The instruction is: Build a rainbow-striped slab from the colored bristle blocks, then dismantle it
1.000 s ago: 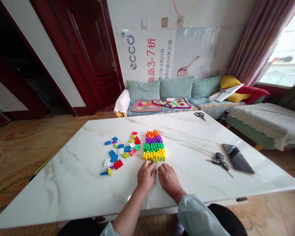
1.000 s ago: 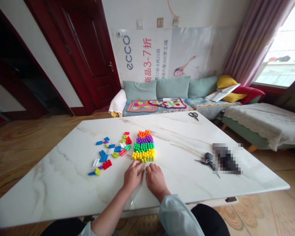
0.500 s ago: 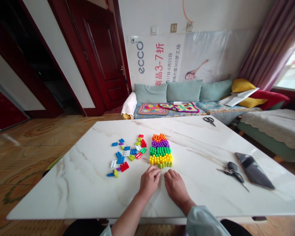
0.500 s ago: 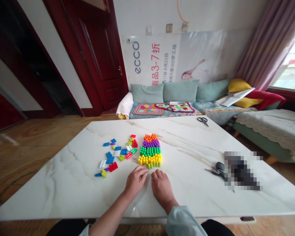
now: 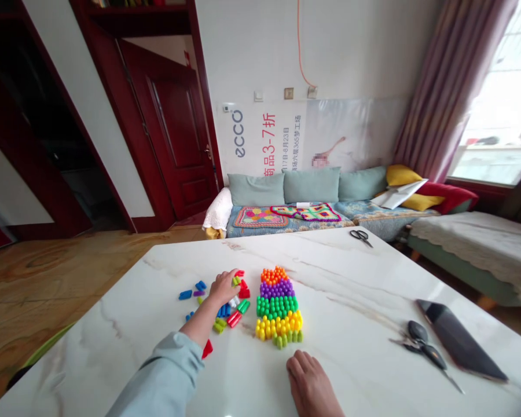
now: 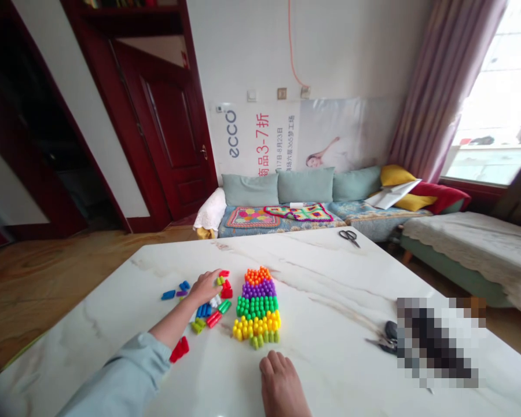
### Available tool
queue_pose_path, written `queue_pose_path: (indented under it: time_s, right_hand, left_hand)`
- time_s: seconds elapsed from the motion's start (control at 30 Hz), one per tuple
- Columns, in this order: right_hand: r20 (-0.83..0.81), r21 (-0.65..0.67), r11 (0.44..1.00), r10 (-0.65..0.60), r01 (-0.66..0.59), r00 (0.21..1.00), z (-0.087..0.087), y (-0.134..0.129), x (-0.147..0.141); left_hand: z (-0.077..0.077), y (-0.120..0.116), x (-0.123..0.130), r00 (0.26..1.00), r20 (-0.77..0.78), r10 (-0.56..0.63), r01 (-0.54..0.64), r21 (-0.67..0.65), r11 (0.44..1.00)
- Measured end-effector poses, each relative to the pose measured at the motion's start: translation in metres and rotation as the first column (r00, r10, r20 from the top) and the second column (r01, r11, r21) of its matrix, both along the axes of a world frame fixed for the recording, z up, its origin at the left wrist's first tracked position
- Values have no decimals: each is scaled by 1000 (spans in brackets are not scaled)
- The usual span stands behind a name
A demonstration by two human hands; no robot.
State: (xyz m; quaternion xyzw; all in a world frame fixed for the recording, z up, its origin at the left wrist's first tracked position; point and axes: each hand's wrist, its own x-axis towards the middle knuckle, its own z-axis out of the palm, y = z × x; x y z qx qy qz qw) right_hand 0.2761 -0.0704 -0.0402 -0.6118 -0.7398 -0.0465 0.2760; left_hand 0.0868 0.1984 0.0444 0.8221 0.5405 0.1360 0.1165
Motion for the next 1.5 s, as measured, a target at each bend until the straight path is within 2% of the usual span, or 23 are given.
queue_pose_path:
  time_s: [0.13,0.2,0.4,0.53,0.8,1.03,1.27,1.4,1.5]
  right_hand:
    - [62,89,996,5,-11,998,-19,10,5]
    - [70,92,996,-7,1,998,-22,11,6]
    - [35,12,1000,-15,15,999,-4,4,1]
    - [17,-39,999,-23,24,1000,6,1,-1]
    - [-9,-66,998,-22,21,1000,13,-3,-4]
    - [-35,-109,994,-25,21,999,12,-5,-5]
    - [-60,-130,991,-28,20,998,13,-4,-4]
    - [-60,-144,989,-35,26,998,16,-5,-5]
    - [-65,-143,989,-38,28,997,16,-5,-5]
  left_hand:
    - [-3,20,7,993,-120,23,-38,-119,992]
    - [-7,27,10,987,-158,31,-56,-159,986]
    - [-18,33,14,982,-188,35,-77,-223,972]
    - [-22,31,12,980,-187,68,-107,-205,973]
    - [-25,11,2,969,-193,155,-177,-99,979]
    - [-23,6,-2,979,-167,117,-126,-43,991]
    - [-28,6,-6,992,-29,123,-124,-38,992]
    - [-22,6,-13,973,160,165,-162,-32,986]
    - [-15,-1,-16,920,340,195,-193,-40,980]
